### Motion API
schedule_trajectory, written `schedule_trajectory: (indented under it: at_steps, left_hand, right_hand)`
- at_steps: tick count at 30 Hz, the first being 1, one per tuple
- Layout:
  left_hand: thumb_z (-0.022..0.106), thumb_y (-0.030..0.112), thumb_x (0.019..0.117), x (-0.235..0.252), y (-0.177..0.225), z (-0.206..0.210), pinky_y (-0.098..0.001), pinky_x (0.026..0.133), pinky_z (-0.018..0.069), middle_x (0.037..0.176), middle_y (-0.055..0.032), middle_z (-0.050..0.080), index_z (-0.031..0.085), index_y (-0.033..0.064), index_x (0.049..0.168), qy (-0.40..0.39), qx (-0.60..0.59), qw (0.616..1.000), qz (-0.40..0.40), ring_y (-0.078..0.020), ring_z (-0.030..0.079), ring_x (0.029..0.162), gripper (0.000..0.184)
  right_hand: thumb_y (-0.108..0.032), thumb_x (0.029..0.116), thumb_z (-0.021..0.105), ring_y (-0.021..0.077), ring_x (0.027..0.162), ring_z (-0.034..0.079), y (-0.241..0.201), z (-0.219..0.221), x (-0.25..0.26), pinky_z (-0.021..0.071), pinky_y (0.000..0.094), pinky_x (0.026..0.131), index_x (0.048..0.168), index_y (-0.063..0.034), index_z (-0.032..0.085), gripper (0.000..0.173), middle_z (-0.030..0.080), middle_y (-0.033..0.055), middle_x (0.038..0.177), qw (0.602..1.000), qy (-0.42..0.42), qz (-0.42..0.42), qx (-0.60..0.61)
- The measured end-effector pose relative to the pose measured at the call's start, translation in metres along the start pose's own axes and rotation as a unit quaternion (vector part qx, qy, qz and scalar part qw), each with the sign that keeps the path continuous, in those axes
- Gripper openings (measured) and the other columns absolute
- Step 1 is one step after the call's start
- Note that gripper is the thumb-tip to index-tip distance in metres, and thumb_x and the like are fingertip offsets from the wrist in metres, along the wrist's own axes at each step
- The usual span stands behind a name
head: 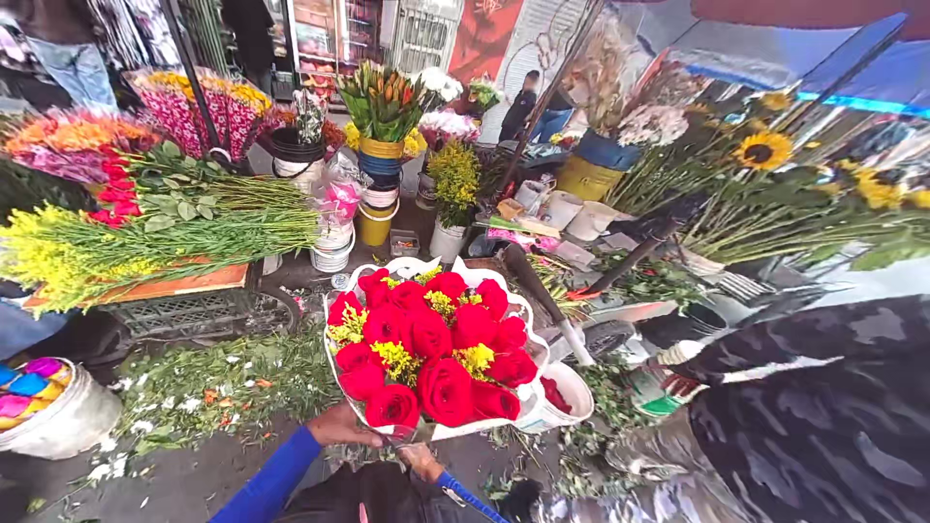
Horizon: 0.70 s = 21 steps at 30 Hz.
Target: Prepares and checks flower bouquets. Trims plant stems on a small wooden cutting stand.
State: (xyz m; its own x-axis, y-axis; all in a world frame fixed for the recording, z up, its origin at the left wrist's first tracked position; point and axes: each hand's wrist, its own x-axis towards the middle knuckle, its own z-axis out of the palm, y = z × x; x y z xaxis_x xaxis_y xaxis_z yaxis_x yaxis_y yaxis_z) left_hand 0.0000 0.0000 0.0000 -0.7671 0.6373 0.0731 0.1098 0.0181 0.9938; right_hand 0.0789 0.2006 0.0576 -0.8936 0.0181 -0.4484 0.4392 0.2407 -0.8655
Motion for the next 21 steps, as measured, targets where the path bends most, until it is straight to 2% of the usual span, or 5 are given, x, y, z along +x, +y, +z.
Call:
schedule_trajectory:
  at_steps: [2, 6, 15, 18, 21]
  left_hand:
    - [0.081, 0.051, 0.0783, -0.018, 0.008, -0.029, -0.0288, 0.11, 0.0473, 0.141, 0.0037, 0.063, 0.05, 0.0135, 0.148, 0.13, -0.19, 0.969, 0.093, -0.0069, 0.058, 0.129, 0.085]
    - [0.032, 0.073, 0.0982, -0.021, 0.035, -0.047, -0.0387, 0.096, 0.0579, 0.127, -0.001, 0.07, 0.06, 0.0183, 0.138, 0.346, -0.357, 0.849, 0.182, -0.015, 0.067, 0.116, 0.074]
    - [0.02, 0.068, 0.1022, -0.031, 0.009, -0.051, -0.0387, 0.083, 0.0627, 0.103, -0.0024, 0.076, 0.066, 0.0183, 0.115, 0.413, -0.485, 0.743, 0.203, -0.0145, 0.073, 0.097, 0.069]
    - [0.015, 0.065, 0.104, -0.049, -0.016, -0.068, -0.0372, 0.083, 0.0619, 0.108, -0.0013, 0.074, 0.061, 0.016, 0.122, 0.507, -0.43, 0.726, 0.177, -0.0131, 0.071, 0.099, 0.07]
    - [-0.004, 0.065, 0.1017, -0.084, 0.012, -0.11, -0.0407, 0.104, 0.0494, 0.149, -0.0081, 0.054, 0.037, 0.0064, 0.153, 0.632, -0.26, 0.713, 0.154, -0.0188, 0.056, 0.132, 0.088]
  right_hand:
    - [0.004, 0.0946, 0.061, 0.0275, 0.131, 0.054, -0.017, -0.014, -0.017, 0.0373, 0.0322, 0.114, 0.139, 0.021, 0.044, 0.051, 0.052, 0.0336, 0.141, 0.998, 0.029, -0.043, -0.021]
    - [-0.01, 0.0899, 0.072, 0.0238, 0.106, 0.068, 0.044, -0.037, 0.037, 0.0501, 0.0392, 0.101, 0.117, 0.0107, 0.067, 0.035, 0.072, 0.0213, 0.111, 0.985, 0.068, -0.094, -0.128]
    - [-0.037, 0.0818, 0.078, 0.0405, 0.103, 0.07, 0.113, -0.078, 0.062, 0.0513, 0.0622, 0.094, 0.128, -0.0031, 0.068, 0.058, 0.074, 0.0213, 0.107, 0.915, 0.006, -0.136, -0.38]
    - [-0.039, 0.0823, 0.076, 0.0412, 0.1, 0.07, 0.099, -0.079, 0.055, 0.052, 0.0629, 0.09, 0.124, -0.0041, 0.069, 0.055, 0.074, 0.0214, 0.104, 0.9, -0.012, -0.106, -0.423]
    - [-0.042, 0.0856, 0.072, 0.0409, 0.101, 0.07, 0.077, -0.087, 0.048, 0.0518, 0.063, 0.089, 0.123, -0.0087, 0.069, 0.05, 0.074, 0.0199, 0.104, 0.879, -0.034, -0.058, -0.472]
